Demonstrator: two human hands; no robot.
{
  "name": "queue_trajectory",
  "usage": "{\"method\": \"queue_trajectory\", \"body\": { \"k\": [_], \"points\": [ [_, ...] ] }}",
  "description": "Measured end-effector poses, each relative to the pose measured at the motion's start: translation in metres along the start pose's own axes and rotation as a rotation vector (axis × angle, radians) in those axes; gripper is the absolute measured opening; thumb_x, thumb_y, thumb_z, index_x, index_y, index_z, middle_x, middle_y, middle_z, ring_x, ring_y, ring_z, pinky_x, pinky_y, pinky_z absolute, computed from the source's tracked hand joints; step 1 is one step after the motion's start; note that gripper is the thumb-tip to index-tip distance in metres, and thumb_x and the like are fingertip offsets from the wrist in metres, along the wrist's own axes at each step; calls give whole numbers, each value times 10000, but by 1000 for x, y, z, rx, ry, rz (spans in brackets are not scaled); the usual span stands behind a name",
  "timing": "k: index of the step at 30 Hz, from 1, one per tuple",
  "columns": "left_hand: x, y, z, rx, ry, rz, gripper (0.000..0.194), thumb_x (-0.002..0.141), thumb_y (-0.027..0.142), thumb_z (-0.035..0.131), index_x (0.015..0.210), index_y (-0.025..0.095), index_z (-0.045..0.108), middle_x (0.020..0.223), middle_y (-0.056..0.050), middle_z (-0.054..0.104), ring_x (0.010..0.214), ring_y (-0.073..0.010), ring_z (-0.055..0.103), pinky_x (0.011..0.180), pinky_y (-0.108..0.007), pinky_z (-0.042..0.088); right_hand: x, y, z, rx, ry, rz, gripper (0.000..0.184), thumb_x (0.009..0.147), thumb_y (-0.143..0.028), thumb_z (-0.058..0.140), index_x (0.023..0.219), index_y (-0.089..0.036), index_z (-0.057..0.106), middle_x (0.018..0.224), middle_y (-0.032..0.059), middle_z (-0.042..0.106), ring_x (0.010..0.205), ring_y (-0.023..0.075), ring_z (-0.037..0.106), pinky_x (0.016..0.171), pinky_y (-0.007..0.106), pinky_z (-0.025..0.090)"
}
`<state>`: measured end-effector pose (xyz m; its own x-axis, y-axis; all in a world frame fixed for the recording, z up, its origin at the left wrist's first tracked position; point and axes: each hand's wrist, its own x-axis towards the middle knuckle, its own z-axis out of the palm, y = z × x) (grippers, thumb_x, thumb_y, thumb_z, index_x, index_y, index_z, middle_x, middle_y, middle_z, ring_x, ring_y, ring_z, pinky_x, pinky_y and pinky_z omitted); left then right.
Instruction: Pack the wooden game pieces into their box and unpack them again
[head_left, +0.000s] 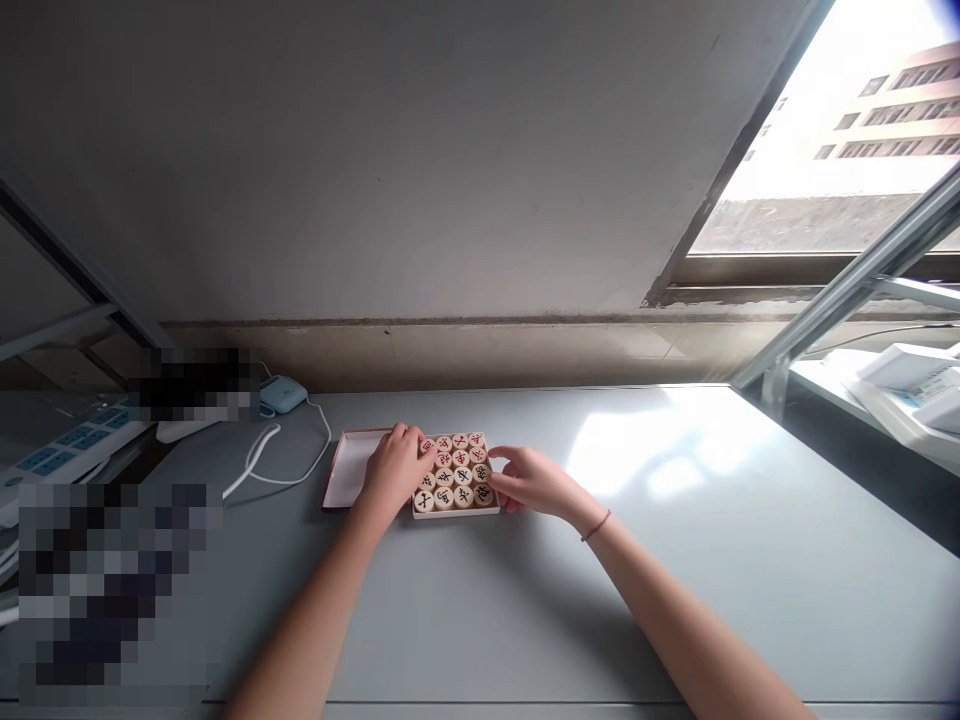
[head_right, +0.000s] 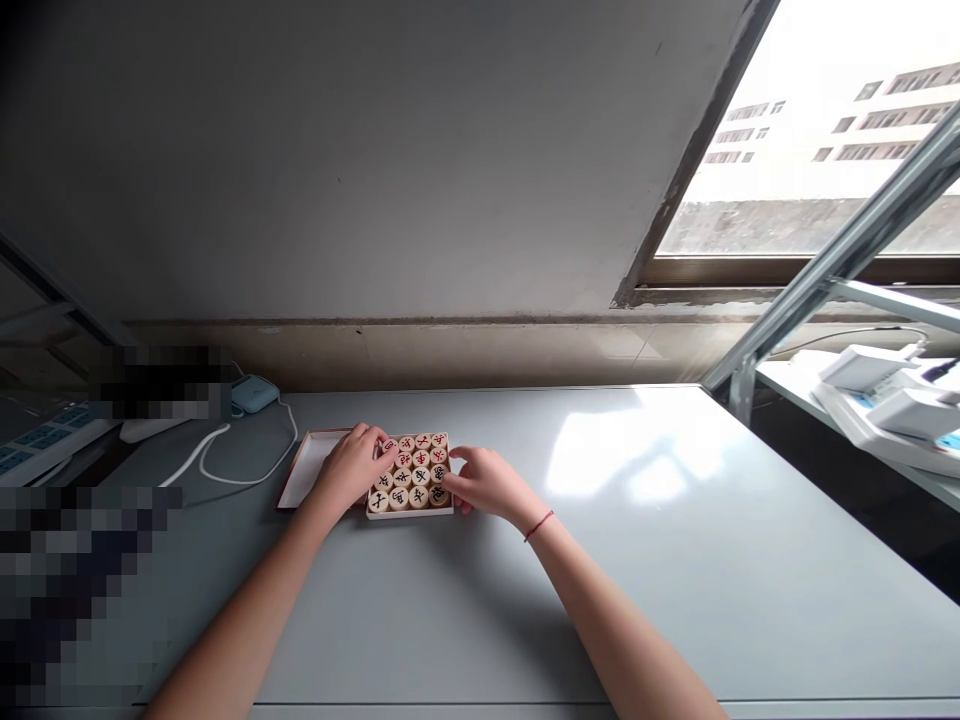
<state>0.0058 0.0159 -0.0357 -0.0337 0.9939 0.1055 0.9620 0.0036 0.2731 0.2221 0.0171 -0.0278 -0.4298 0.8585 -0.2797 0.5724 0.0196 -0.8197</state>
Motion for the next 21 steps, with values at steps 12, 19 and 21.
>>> {"method": "queue_trajectory", "body": {
  "k": [12,19,21],
  "points": [
    [-2,14,-15,-524,89,195,114,864,311,551,808,212,543,858,-6,631,776,-149,614,739,-258,476,6,6,12,-270,547,-526,456,849,-349,572,1287,-246,491,1183,98,603,731,161,632,617,296,531],
    [-12,29,-15,-971,-213,160,232,826,438,609,901,226,552,869,3,668,812,-161,660,699,-251,512,5,2,23,-307,607,-815,274,908,-195,501,1164,-253,578,1074,66,640,822,160,642,729,299,558],
    [-7,18,-16,-773,-166,202,228,834,416,603,975,237,593,923,-10,668,827,-170,652,736,-274,509,11,9,17,-325,665,-756,262,903,-225,519,1152,-235,599,1086,82,635,854,180,645,770,326,555]
  ]
}}
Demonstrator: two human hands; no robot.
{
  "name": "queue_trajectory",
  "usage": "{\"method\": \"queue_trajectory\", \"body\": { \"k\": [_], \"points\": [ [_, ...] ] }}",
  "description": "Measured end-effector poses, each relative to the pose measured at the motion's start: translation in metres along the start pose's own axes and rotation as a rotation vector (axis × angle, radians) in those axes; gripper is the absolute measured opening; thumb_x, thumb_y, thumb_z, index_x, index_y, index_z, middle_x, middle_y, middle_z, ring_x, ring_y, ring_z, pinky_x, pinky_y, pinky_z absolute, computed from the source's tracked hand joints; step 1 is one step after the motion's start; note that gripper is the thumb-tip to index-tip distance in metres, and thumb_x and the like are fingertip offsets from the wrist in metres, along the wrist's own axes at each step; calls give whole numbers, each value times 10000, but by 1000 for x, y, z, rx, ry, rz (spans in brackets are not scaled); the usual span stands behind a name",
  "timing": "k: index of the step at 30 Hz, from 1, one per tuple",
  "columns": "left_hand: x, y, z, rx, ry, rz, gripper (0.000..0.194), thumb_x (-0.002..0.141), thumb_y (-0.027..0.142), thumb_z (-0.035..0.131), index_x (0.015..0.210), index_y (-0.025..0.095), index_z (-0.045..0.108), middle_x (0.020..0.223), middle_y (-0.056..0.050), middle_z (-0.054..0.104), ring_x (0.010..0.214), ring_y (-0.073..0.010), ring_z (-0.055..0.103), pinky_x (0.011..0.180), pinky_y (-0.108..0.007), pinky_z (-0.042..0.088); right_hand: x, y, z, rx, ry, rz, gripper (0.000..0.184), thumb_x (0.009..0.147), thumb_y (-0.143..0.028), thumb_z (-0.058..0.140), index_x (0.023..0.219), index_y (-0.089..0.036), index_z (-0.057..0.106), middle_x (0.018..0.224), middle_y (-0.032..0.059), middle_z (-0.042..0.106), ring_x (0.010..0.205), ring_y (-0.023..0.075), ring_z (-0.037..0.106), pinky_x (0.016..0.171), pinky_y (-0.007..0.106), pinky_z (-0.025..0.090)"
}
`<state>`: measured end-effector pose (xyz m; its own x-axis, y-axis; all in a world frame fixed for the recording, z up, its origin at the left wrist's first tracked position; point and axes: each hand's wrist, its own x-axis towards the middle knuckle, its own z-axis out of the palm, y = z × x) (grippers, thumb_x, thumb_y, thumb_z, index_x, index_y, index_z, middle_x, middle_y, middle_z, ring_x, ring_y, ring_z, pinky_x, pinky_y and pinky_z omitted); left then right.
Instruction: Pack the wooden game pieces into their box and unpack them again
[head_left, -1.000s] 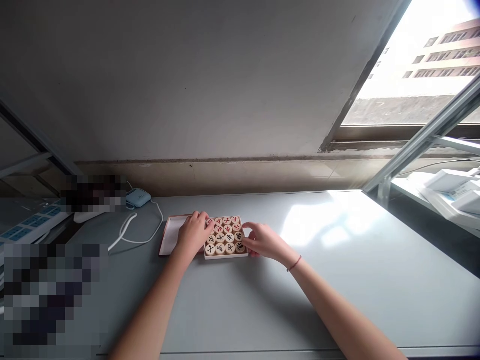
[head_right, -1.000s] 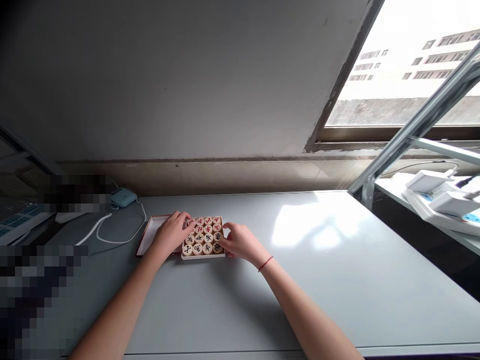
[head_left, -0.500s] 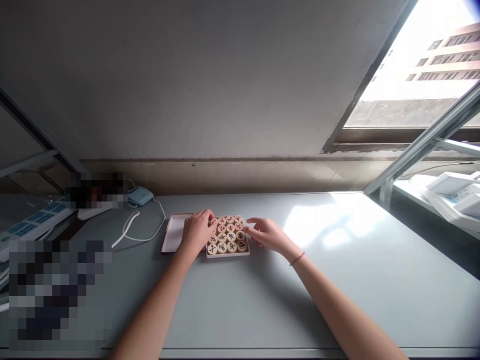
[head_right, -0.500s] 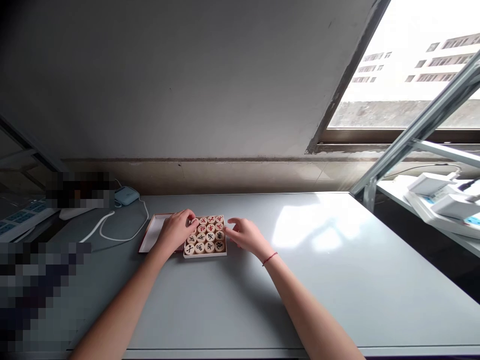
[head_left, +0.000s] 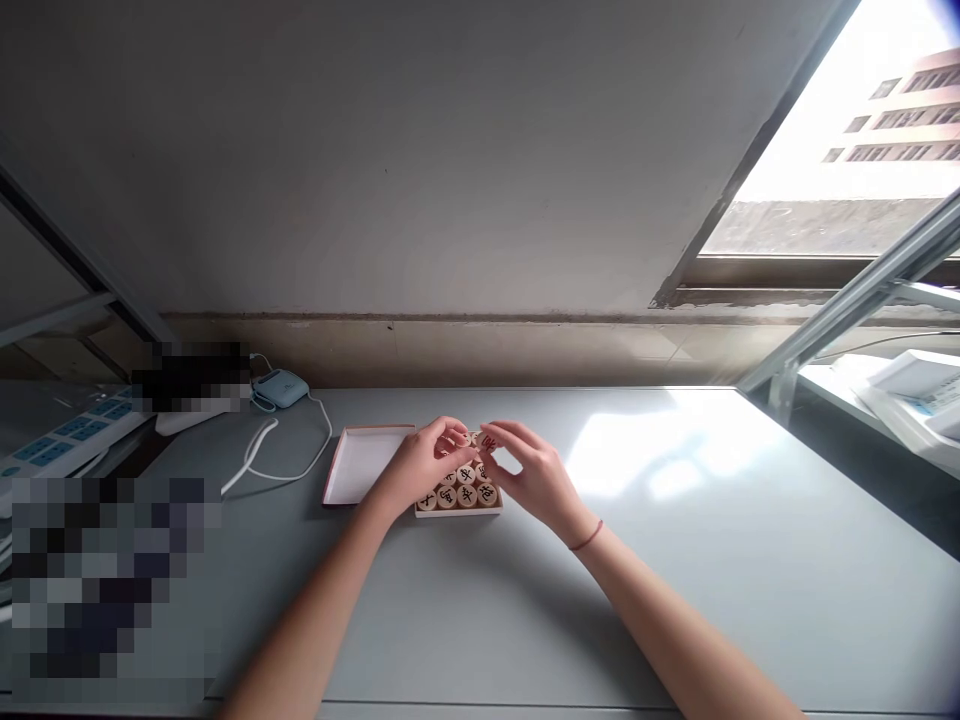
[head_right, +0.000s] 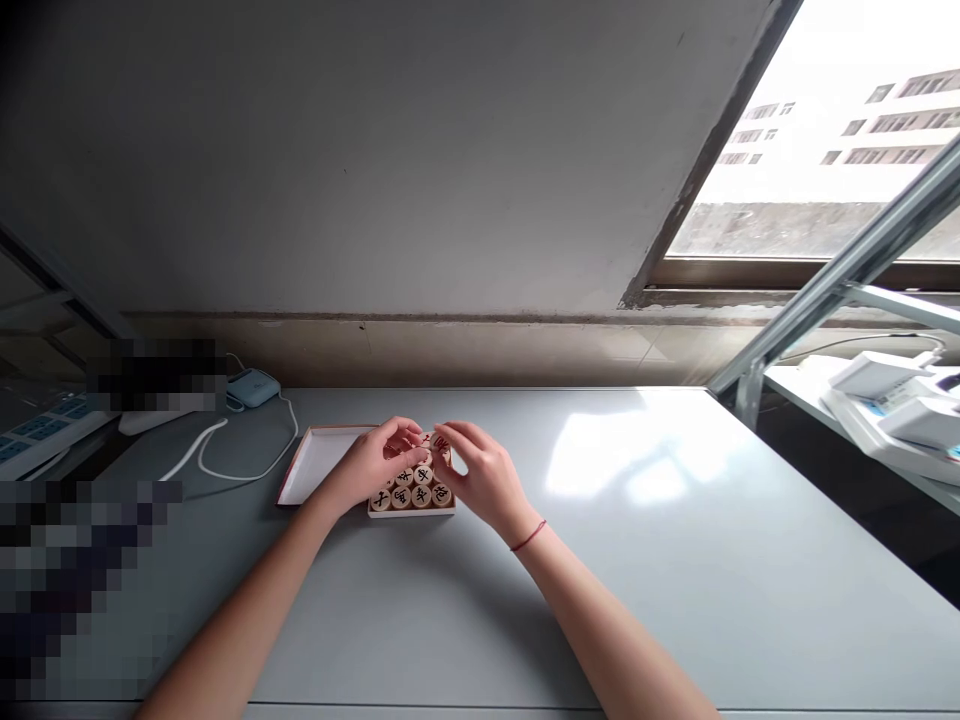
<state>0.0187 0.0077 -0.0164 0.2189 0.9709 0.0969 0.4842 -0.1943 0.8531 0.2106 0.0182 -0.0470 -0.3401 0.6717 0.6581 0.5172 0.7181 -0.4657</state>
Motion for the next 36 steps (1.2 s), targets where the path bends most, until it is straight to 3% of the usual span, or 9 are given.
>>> {"method": "queue_trajectory", "body": {
  "k": [2,4,8,12,18,23,30,36],
  "points": [
    [4,-11,-12,311,98,77,175,879,338,538,981,238,639,973,-30,654,903,-191,626,829,-311,481,0,16,0,-93,14,94,239,900,-267,526,1107,-217,635,1063,95,631,869,202,641,788,351,547],
    [7,-22,-21,574,168,70,194,899,267,483,937,220,668,936,-46,642,935,-208,609,850,-319,467,-2,33,0,-196,-36,193,228,901,-277,512,1056,-208,664,1002,95,638,858,214,632,781,358,539],
    [9,-32,-20,888,129,-40,271,911,219,437,905,198,708,919,-70,639,894,-228,598,814,-329,468,-7,56,0,-402,-237,343,248,889,-277,522,1049,-175,680,979,116,649,911,261,597,808,380,507],
    [7,-28,-4,942,148,-95,291,911,225,429,892,175,715,943,-97,649,916,-258,592,793,-355,461,-10,60,2,-428,-280,400,383,902,-346,514,1219,-150,603,1083,121,640,988,275,564,857,375,476],
    [4,-20,10,994,218,-190,303,910,249,414,903,165,705,968,-112,651,950,-277,591,755,-367,453,-11,58,2,-421,-286,398,366,900,-337,509,1216,-178,599,1115,107,636,982,260,560,844,354,464],
    [3,-18,14,1022,241,-242,320,908,267,397,894,173,703,955,-109,646,936,-270,587,740,-371,440,-11,57,1,-388,-290,403,346,897,-327,502,1191,-175,603,1109,105,635,971,257,553,841,362,462],
    [1,-16,12,1041,277,-215,346,910,265,382,880,153,707,944,-144,622,925,-307,565,739,-414,420,-12,58,1,-365,-259,375,290,883,-324,514,1126,-204,620,1052,94,649,935,250,564,796,361,471],
    [1,-20,12,925,270,-212,293,883,238,421,841,160,700,920,-148,625,905,-311,563,752,-428,410,-14,59,2,-355,-247,359,259,876,-317,524,1091,-215,628,1039,85,654,915,248,568,788,363,467]
  ]
}}
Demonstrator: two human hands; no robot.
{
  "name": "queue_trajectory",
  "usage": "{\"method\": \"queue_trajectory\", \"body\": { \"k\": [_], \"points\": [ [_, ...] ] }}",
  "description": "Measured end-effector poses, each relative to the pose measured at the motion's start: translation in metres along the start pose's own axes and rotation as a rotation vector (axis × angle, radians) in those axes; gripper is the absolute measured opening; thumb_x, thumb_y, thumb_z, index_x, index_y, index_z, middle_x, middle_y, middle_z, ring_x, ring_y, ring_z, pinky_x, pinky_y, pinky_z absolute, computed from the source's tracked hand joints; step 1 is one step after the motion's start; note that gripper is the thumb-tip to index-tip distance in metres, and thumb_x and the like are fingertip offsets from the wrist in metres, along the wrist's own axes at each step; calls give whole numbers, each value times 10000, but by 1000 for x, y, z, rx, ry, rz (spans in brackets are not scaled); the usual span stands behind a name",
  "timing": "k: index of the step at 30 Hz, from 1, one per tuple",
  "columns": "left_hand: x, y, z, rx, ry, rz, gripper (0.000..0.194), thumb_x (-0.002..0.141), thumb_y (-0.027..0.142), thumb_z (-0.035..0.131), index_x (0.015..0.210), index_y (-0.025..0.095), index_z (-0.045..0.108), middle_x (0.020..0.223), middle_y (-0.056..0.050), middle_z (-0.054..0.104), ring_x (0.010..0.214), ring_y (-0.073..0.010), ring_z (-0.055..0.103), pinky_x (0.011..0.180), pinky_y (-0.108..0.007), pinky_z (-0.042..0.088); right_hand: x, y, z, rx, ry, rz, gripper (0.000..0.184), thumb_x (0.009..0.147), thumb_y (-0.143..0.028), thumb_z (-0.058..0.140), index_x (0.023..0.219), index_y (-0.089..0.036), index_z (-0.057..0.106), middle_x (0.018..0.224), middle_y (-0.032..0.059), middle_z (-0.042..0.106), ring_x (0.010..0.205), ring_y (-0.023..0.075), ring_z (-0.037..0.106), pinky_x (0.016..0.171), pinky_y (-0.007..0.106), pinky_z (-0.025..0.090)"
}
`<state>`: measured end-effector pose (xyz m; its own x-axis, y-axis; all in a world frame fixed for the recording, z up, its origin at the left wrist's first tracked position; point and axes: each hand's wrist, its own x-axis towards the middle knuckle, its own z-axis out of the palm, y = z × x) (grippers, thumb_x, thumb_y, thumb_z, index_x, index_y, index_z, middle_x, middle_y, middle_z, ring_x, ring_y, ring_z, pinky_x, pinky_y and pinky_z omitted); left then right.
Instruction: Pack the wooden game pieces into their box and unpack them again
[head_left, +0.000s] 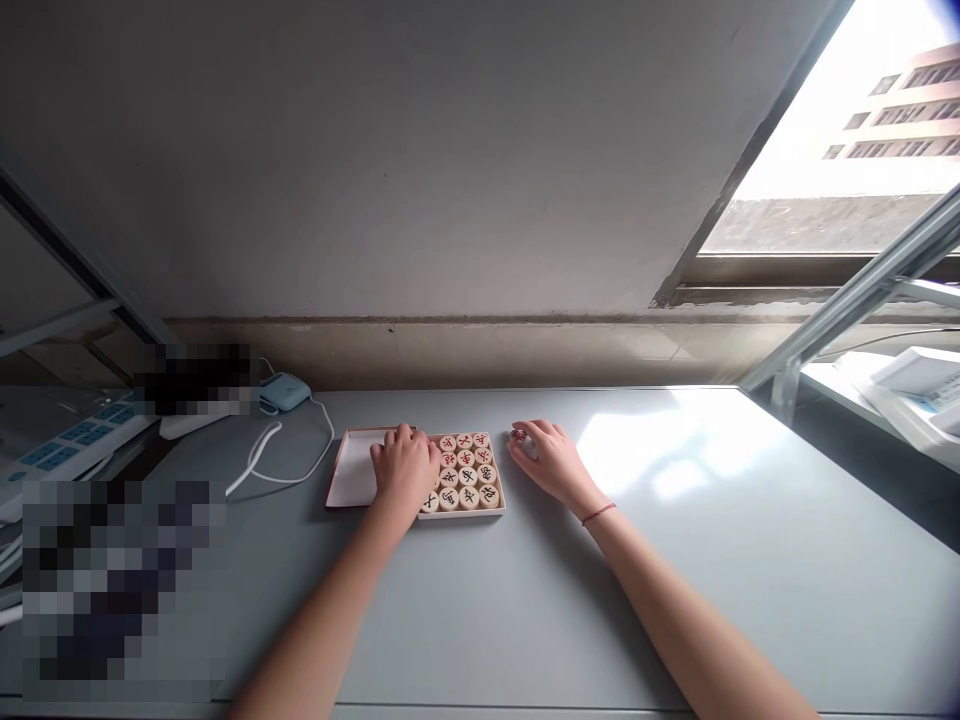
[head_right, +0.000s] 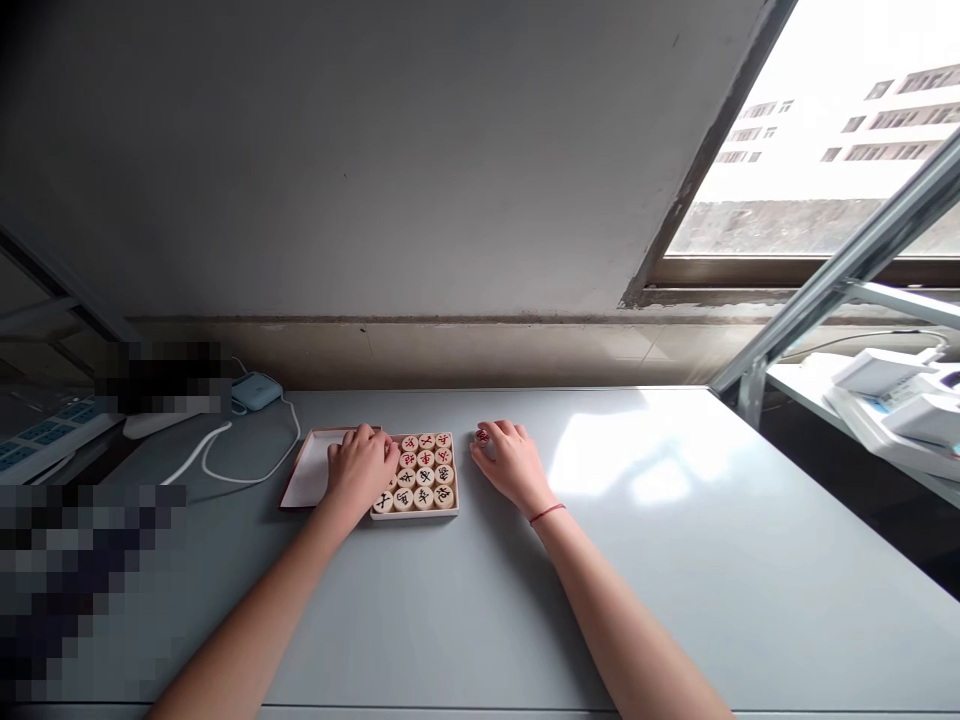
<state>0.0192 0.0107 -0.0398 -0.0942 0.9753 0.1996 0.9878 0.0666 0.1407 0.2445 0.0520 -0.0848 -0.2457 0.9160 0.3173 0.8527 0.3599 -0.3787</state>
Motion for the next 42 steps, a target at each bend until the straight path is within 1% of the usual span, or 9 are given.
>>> {"method": "queue_trajectory", "body": {
  "k": [11,16,18,21,27,30,34,38,42],
  "points": [
    [3,-5,2,-131,12,52,169,873,186,473,818,201,631,922,-68,668,943,-259,585,769,-372,393,0,2,2,17,19,6,279,867,-320,515,1105,-212,614,1015,89,651,913,255,578,781,384,486],
    [7,-8,-1,-167,38,48,133,875,185,494,817,208,612,880,-52,667,925,-248,595,805,-383,404,1,-6,-4,141,197,-71,272,894,-295,480,1127,-199,583,1075,117,619,959,263,584,838,434,502],
    [6,-4,-8,-268,124,99,138,903,203,472,867,209,604,932,-53,653,940,-220,597,843,-367,417,0,-19,-11,191,286,-160,256,904,-279,483,1135,-210,569,1121,126,594,1018,266,574,859,442,505],
    [0,10,-20,-635,262,246,130,929,273,468,911,211,581,948,-47,632,913,-175,605,844,-306,458,-7,-45,-22,289,351,-299,320,896,-286,540,1210,-230,514,1238,139,530,1111,261,556,864,421,528],
    [-15,36,-23,-1159,-66,171,160,888,377,538,900,219,564,895,-21,648,805,-147,638,736,-260,522,-17,-71,-32,368,343,-460,256,923,-193,491,1161,-269,550,1070,82,650,950,208,636,809,380,549],
    [-11,31,-17,-1182,-71,97,204,869,397,549,953,212,571,914,-27,646,847,-154,639,766,-265,522,-11,-59,-31,384,390,-374,220,916,-200,507,1117,-252,581,1079,79,663,957,199,637,810,354,551],
    [1,15,-12,-1056,18,8,219,872,386,514,971,205,588,924,-36,647,854,-161,624,761,-272,512,2,-28,-22,344,434,-110,158,901,-257,494,988,-215,619,1077,103,651,934,212,633,765,367,551],
    [9,1,-7,-984,47,-43,195,870,352,497,957,208,596,956,-42,651,853,-165,618,738,-274,510,6,-6,-8,344,324,2,144,854,-297,512,898,-210,618,933,72,676,802,196,632,728,355,539],
    [12,-6,-1,-923,89,-29,166,864,316,489,932,211,598,973,-43,644,877,-172,616,773,-296,512,4,-3,0,327,157,46,134,826,-287,499,857,-220,611,883,48,676,665,164,613,658,316,523]
  ]
}}
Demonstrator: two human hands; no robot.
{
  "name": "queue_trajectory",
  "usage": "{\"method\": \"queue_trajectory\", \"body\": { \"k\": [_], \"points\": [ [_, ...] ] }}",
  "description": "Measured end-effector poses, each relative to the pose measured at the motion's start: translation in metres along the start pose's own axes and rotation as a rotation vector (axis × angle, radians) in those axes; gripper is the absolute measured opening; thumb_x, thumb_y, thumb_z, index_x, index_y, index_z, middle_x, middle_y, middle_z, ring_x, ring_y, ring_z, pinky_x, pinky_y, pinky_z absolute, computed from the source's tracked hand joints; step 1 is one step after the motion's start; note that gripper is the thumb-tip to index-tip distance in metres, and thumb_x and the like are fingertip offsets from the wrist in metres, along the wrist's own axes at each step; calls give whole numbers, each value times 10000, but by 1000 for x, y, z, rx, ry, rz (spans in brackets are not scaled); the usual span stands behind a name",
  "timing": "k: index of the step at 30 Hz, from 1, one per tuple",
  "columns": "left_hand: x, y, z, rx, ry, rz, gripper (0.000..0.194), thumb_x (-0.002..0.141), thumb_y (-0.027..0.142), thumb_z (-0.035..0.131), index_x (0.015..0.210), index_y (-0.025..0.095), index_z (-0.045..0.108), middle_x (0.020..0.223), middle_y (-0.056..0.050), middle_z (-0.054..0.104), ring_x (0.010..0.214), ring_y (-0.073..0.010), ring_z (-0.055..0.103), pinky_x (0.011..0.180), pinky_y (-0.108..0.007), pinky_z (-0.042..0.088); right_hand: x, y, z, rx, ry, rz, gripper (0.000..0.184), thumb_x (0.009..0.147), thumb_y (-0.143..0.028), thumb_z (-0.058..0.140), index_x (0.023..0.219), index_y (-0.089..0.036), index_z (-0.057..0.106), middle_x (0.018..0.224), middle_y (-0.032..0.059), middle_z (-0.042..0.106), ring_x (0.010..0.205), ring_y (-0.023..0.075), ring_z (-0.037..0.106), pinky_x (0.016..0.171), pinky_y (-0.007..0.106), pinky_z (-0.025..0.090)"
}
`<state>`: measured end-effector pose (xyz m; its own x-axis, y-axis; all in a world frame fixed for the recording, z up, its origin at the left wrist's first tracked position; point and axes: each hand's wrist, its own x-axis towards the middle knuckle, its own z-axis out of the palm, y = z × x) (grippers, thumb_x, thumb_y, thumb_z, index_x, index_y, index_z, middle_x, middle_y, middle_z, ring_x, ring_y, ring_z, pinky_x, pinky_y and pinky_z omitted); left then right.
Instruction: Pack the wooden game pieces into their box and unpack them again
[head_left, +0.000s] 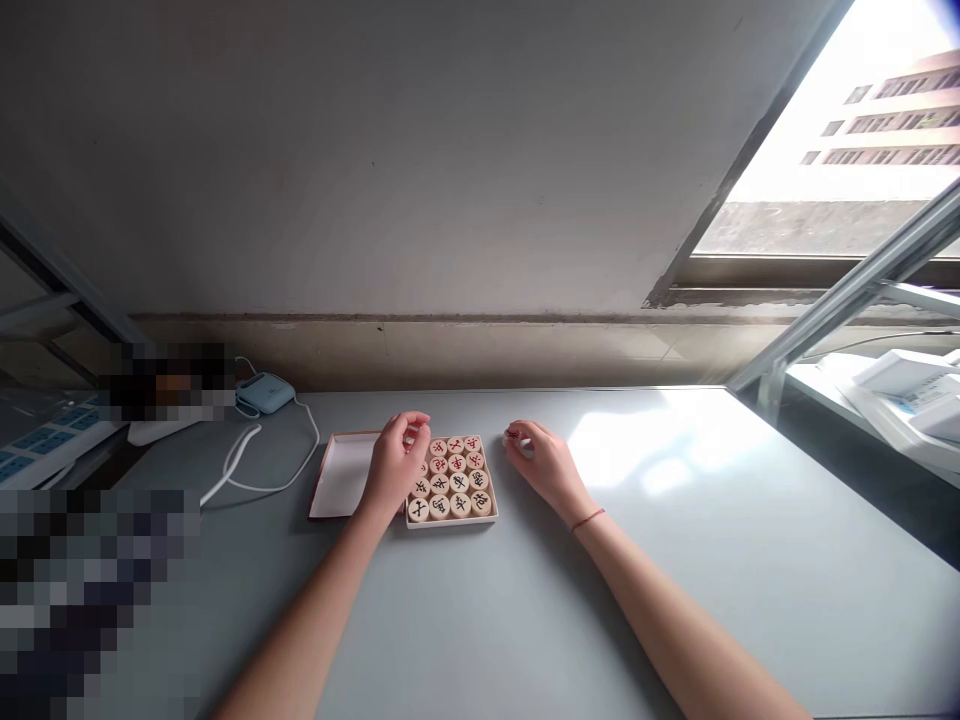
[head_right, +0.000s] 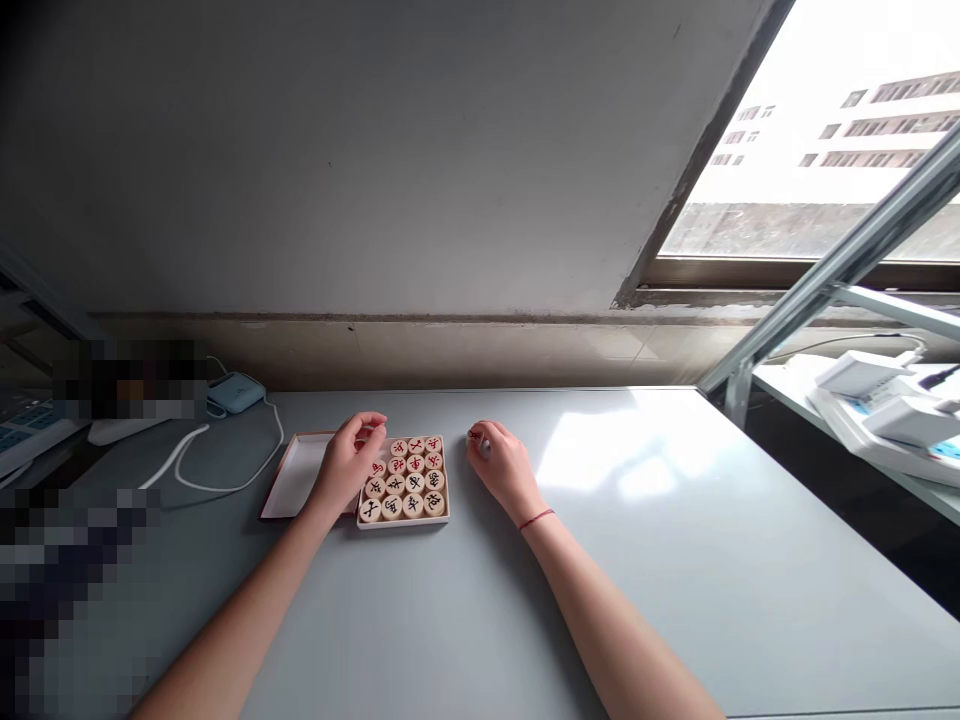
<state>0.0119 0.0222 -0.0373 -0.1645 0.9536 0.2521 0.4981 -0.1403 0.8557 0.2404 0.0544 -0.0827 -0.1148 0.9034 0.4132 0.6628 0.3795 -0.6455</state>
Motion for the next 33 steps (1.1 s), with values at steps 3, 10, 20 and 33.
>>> {"method": "queue_trajectory", "body": {
  "k": [3,10,20,33],
  "points": [
    [1,-4,0,56,16,67,155,869,287,472,919,211,597,981,-44,633,898,-175,613,785,-301,507,-2,-2,1,7,-15,24,122,815,-289,502,832,-223,603,900,51,667,645,156,616,642,303,516],
    [2,-10,1,145,11,136,146,873,236,453,896,205,594,971,-49,617,841,-168,612,783,-313,503,-2,-1,1,12,-47,68,130,788,-272,497,879,-226,577,880,49,646,659,162,618,629,287,493],
    [4,-23,2,384,-5,325,159,880,179,440,903,211,594,962,-54,617,905,-189,620,818,-308,487,14,8,13,-140,55,80,158,794,-271,449,922,-239,536,873,38,669,769,205,595,686,308,444],
    [1,-20,2,564,-11,310,148,865,155,502,859,214,638,889,-22,678,849,-196,643,769,-312,445,42,31,31,-199,79,90,108,793,-263,516,884,-257,574,851,19,702,866,236,585,753,326,410]
  ]
}}
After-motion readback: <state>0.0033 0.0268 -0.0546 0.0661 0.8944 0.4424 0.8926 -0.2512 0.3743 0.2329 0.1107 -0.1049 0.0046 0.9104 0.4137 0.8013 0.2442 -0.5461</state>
